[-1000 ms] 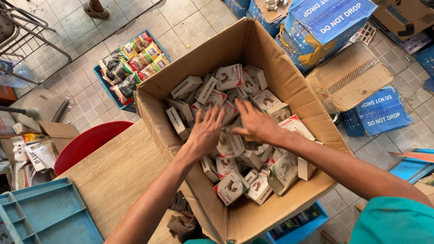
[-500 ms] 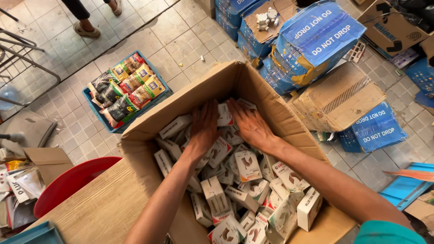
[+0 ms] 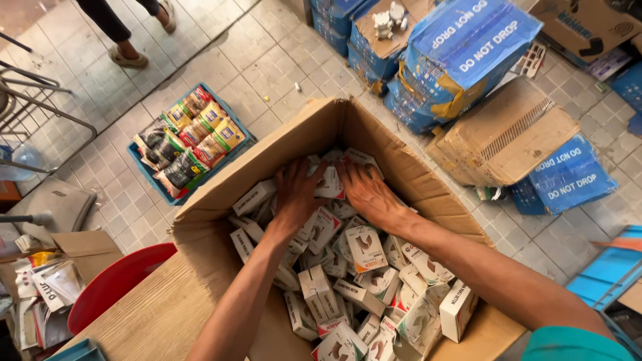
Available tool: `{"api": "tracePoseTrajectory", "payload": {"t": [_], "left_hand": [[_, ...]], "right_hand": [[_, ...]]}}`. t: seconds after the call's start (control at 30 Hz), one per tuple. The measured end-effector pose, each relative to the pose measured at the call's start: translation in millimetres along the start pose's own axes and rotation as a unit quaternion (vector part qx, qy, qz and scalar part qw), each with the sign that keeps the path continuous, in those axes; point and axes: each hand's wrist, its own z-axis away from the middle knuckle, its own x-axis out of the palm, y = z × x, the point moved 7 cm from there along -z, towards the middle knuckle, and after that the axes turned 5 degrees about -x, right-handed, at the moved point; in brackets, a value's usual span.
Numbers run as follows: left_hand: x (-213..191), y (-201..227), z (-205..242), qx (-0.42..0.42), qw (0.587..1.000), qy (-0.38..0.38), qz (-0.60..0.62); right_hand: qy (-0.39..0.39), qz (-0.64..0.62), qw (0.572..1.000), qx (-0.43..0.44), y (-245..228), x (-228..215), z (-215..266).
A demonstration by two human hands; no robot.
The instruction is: The person repeatedly picks small product boxes from a cardboard carton, wipes each with a cloth on a flat surface, and places them into a blue crate. The process is repeated for multiple boxes throughout the clip.
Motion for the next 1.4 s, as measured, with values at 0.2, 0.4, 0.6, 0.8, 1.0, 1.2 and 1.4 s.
{"api": "tracePoseTrajectory", "payload": {"t": [0.2, 0.4, 0.6, 0.8, 1.0, 1.2, 1.4], "left_hand": [[-38.7, 17.5, 24.7, -0.009, 0.998, 0.032, 0.060], [-63.5, 20.3, 63.9, -0.041, 0.989, 0.069, 0.120], [-119.8, 51.5, 127.3, 0.012, 0.982, 0.158, 0.101], [-152.7, 69.5, 196.4, 0.094, 0.981, 0.167, 0.026], [-176.2, 48.6, 282.5, 0.113, 0.981, 0.154, -0.015], [-220.1, 32.8, 398.1, 0.121, 0.986, 0.109, -0.042], [-188.1, -40.9, 496.5, 0.015, 0.992, 0.113, -0.058]], "right_hand": [[0.075, 0.033, 0.997, -0.011, -6.3, -13.7, 3.4], [0.054, -0.193, 0.979, 0.045, -21.8, -71.3, 27.1], [0.061, -0.318, 0.943, 0.082, -52.5, -124.3, 62.4], [0.052, -0.329, 0.940, 0.066, -123.9, -141.0, 83.2], [0.008, -0.381, 0.925, 0.005, -215.7, -198.4, 107.0], [-0.050, -0.378, 0.923, -0.051, -322.0, -205.0, 123.2], [-0.029, -0.329, 0.944, 0.005, -418.6, -159.6, 130.4]]}}
